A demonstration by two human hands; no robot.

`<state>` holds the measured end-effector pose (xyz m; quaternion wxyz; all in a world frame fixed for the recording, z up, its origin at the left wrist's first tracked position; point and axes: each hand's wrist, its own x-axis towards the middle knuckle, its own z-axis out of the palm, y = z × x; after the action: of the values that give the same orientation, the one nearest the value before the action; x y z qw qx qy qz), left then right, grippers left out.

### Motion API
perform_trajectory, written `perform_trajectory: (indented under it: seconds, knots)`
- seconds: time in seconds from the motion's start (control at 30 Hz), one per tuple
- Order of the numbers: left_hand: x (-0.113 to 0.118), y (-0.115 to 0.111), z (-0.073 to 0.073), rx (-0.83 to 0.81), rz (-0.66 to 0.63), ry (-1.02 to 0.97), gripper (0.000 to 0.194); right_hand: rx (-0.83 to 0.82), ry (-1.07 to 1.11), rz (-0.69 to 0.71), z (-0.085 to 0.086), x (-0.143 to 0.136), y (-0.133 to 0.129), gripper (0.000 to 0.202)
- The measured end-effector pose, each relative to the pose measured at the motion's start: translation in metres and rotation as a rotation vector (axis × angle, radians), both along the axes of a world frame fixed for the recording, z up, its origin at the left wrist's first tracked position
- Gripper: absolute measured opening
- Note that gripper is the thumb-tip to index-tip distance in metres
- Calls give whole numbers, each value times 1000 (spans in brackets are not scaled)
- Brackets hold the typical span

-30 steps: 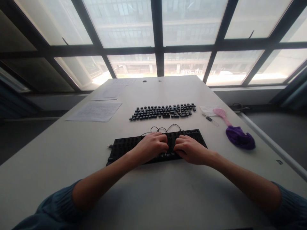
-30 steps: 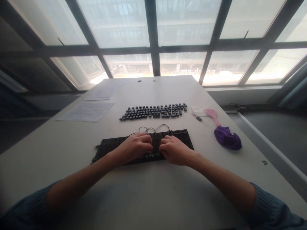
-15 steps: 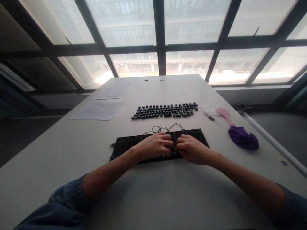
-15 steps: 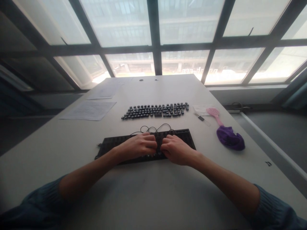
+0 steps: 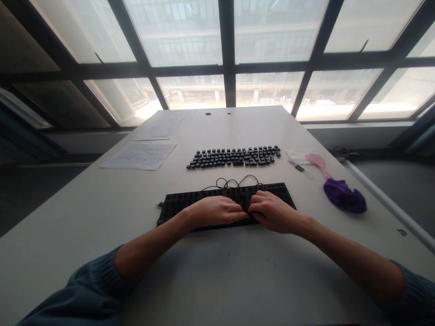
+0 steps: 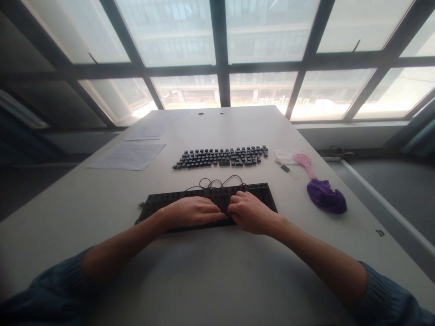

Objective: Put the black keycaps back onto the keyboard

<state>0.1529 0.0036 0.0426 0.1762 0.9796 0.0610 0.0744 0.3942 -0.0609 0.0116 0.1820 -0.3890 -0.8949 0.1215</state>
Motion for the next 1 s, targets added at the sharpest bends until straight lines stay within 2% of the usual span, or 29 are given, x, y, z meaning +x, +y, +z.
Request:
perform_trajectory:
  seconds: [0.23, 0.33, 0.47, 0.63, 0.8, 1.0]
  knots:
    - [-4, 1, -7, 12, 20, 88, 36, -11, -13, -4, 2, -1, 0, 16]
    - [-5, 3, -8, 30, -9, 61, 33, -14, -19, -4, 2, -1, 0, 16]
    - [-4, 5, -8, 128, -70, 37, 32, -14, -20, 1, 1, -2, -1, 16]
    - [-5, 4, -7, 216, -62, 45, 30, -14, -31, -5, 2, -2, -1, 16]
    - [-8, 2, -5, 336, -132, 34, 32, -19, -39, -10, 2, -1, -1, 15]
    - [-10, 3, -7, 287, -112, -33, 31, -18, -40, -11, 0, -1, -1, 15]
